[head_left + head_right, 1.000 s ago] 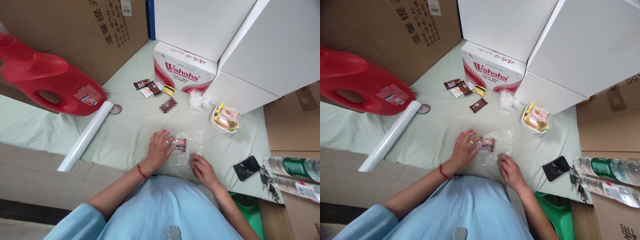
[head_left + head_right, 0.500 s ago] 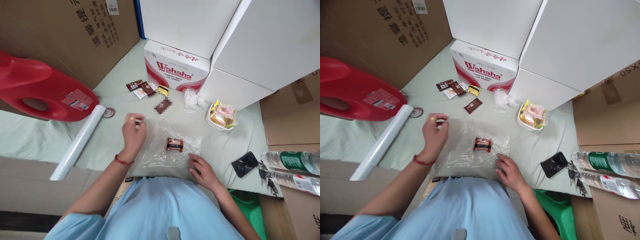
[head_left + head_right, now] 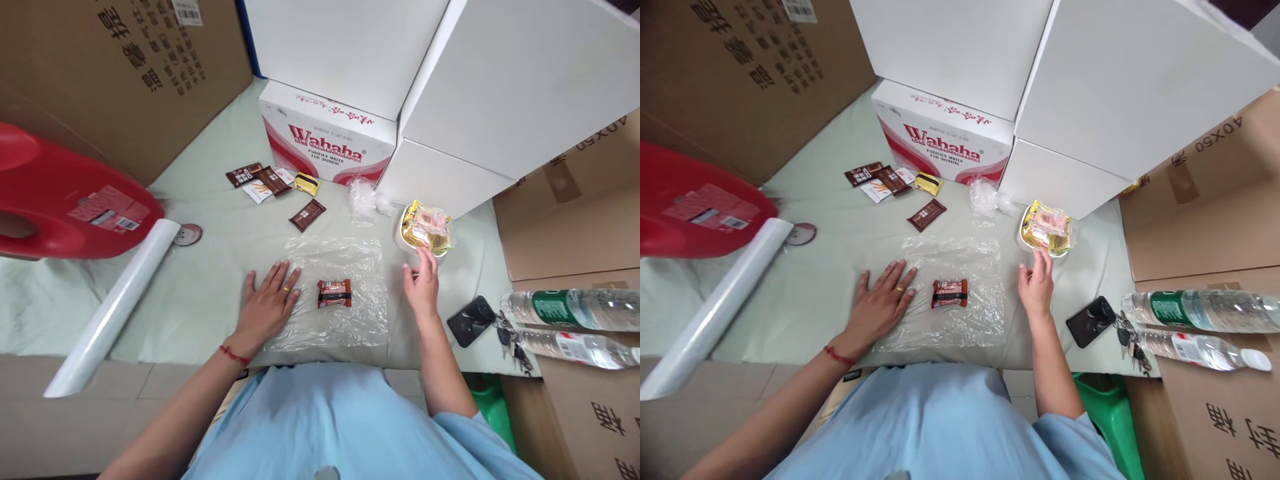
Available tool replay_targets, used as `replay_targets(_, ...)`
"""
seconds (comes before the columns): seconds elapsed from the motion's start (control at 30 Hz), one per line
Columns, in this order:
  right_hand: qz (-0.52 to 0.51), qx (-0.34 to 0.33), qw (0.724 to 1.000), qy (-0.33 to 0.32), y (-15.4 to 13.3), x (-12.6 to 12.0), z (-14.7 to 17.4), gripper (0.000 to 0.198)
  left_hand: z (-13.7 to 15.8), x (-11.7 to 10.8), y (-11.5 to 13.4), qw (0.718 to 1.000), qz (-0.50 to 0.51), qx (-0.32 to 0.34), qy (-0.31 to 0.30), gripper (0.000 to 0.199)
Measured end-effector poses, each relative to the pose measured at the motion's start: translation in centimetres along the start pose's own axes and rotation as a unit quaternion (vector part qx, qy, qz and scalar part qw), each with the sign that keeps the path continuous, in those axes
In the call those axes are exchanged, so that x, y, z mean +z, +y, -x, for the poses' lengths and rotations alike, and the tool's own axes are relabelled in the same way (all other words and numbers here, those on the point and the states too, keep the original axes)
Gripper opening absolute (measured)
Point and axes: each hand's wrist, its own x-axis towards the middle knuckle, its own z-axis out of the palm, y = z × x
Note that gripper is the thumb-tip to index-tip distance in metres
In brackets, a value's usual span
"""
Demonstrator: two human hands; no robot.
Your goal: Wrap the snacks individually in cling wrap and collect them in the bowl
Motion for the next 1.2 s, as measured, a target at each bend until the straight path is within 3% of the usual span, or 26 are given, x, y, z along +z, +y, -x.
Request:
replay_targets(0.07, 0.039, 0.017, 0.998, 0.043, 2.3, 0.3, -1.2, 0.055, 0.2, 0.0, -0.1, 1.0, -0.008, 0.008, -0.008, 0.057)
replay_targets(0.23, 0.14, 0.05, 0.988, 0.035, 6.1, 1.1, -3.1, 0.04, 0.0, -0.1, 0.4, 1.0, -0.021, -0.001, -0.005, 0.056)
replay_targets(0.33, 0.147, 0.052, 0.986, 0.056, 7.4, 0.8, -2.8, 0.036, 0.0, -0.2, 0.5, 1.0, -0.022, -0.001, 0.001, 0.055)
replay_targets(0.53, 0.122, 0.031, 0.989, 0.078, 10.3, -1.6, -1.8, 0.038, 0.1, -0.2, 0.4, 0.999, -0.03, 0.006, 0.008, 0.054)
replay_targets(0.7, 0.12, 0.032, 0.991, 0.042, 11.2, -4.4, -3.3, 0.037, 0.1, 0.0, 0.5, 0.999, -0.032, 0.0, 0.01, 0.055)
replay_targets(0.83, 0.202, 0.022, 0.978, 0.04, 8.3, -6.1, -4.5, 0.036, 0.1, -0.1, 0.7, 1.0, -0.022, -0.005, 0.005, 0.054)
replay_targets(0.93, 0.16, -0.018, 0.987, 0.02, 4.0, -5.4, -5.8, 0.035, 0.2, -0.2, 0.7, 1.0, -0.014, -0.006, 0.004, 0.054)
replay_targets(1.07, 0.065, -0.103, 0.981, -0.152, -2.8, -0.5, -9.1, 0.033, 0.3, -0.1, 0.7, 1.0, -0.008, -0.007, 0.01, 0.053)
replay_targets(1.2, 0.096, -0.169, 0.948, -0.253, -9.6, 7.2, -14.0, 0.035, 0.3, 0.0, 0.6, 1.0, -0.002, -0.008, 0.01, 0.053)
